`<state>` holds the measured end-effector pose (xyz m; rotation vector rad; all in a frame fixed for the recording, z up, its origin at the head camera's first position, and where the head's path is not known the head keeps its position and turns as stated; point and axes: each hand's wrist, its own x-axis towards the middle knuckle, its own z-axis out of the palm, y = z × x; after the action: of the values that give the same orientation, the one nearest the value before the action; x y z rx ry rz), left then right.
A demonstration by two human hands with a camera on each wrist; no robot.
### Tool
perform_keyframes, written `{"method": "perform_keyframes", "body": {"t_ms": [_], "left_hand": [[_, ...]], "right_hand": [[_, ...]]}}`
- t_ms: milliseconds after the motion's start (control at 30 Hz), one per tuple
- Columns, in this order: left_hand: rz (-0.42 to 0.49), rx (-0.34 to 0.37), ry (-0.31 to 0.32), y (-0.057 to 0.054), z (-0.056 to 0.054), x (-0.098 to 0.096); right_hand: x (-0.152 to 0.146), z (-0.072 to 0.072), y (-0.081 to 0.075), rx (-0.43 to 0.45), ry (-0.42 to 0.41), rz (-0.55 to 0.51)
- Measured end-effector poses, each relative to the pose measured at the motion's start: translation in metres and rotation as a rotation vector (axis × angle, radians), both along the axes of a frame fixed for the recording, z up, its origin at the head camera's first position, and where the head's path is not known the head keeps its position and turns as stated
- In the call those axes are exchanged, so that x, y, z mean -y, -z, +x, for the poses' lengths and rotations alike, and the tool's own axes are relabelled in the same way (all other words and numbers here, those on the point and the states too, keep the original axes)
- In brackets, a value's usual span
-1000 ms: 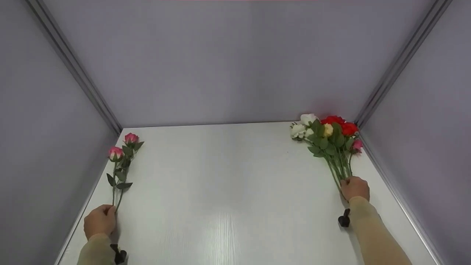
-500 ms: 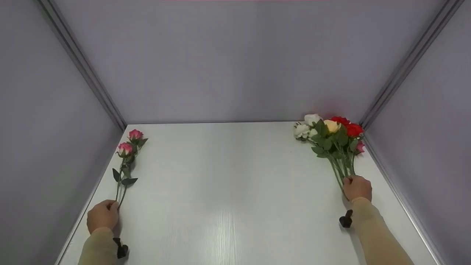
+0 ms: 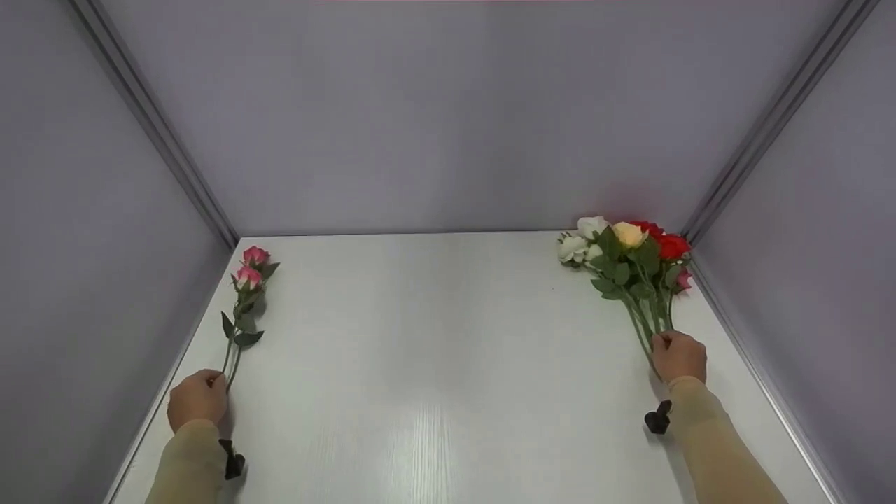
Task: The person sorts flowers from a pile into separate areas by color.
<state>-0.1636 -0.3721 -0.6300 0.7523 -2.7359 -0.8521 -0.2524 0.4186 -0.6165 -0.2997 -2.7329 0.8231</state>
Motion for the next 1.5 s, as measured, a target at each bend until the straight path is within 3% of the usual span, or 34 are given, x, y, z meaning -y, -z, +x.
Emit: {"method": "perform_keyframes", "body": {"t_ms": [133,367,700,967,1333,1500], "left_hand": [[0.021,0.049,0.000,0.004,0.000,0.003],[0.019,0.075,-0.014,0.006,0.000,0.004],[-0.032,0.059,-0.013,0.002,-0.011,-0.001],[-0.041,0.056,-0.022,0.004,-0.008,0.000],[-0.075,-0.073,-0.014,0.000,0.004,-0.004],[-0.093,-0.201,-0.001,-0.019,0.001,-0.020]], "right_hand": [[0.003,0.001,0.000,-0.003,-0.010,-0.006],[0.003,0.002,0.000,-0.035,-0.035,0.006],[0.003,0.003,0.000,-0.011,-0.017,-0.009],[0.003,0.004,-0.001,-0.050,0.001,-0.015],[0.002,0.010,-0.007,-0.115,0.019,-0.059],[0.007,0.012,-0.019,-0.135,0.028,-0.083]]}}
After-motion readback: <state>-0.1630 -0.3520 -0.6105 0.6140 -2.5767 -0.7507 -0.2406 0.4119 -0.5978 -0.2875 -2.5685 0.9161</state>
